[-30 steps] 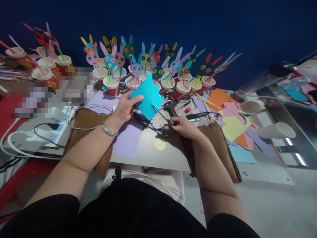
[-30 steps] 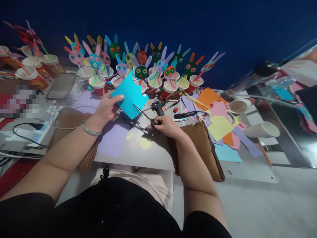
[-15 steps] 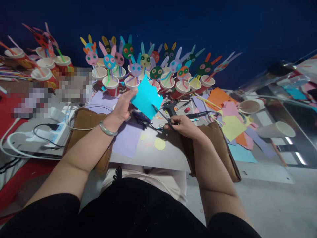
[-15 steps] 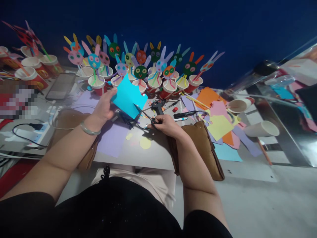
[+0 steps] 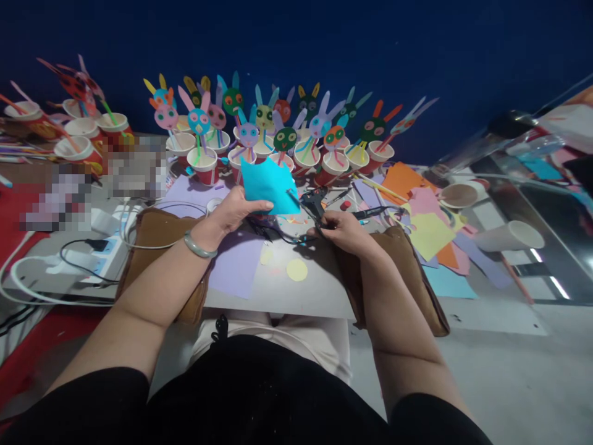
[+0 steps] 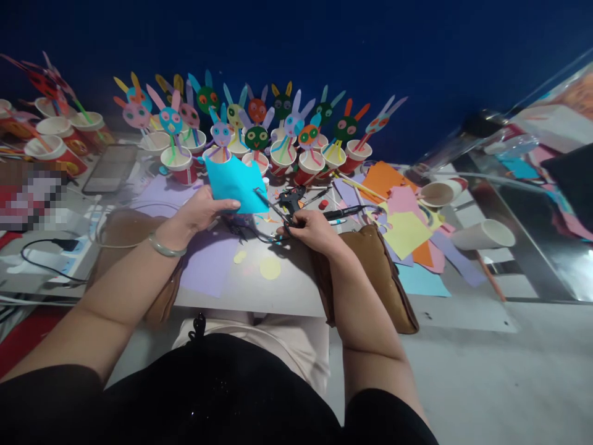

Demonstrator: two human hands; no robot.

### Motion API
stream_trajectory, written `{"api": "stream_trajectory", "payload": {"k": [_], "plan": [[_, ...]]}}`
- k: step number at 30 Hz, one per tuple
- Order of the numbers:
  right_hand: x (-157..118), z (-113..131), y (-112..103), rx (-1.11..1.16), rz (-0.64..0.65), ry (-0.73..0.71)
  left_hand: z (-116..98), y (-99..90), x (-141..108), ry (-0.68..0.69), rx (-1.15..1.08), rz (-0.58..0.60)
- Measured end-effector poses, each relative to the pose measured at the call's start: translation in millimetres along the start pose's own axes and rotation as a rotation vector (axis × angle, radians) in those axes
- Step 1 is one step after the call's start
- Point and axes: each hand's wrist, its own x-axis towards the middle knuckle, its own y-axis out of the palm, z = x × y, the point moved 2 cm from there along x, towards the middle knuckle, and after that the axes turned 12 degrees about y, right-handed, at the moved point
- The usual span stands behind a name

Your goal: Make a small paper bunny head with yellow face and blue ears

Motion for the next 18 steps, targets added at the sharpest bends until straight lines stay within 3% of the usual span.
{"api": "stream_trajectory", "payload": {"k": [4,7,12,18], "plan": [[-4,5,1,0.134,-0.001,0.043,0,1.2,0,0.061,-0.04,-0.163],[-9,12,6,0.164,0.086,0.03,2,2.8,1,0.102,-0.082,-0.237],[-15,17,22,0.121,0.258,0.063,7,8.6,-2,0.098,-0.159,-0.274],[-16,20,32,0.127,0.306,0.042,11,20.0,-8,0.057,-0.206,-0.253]]}}
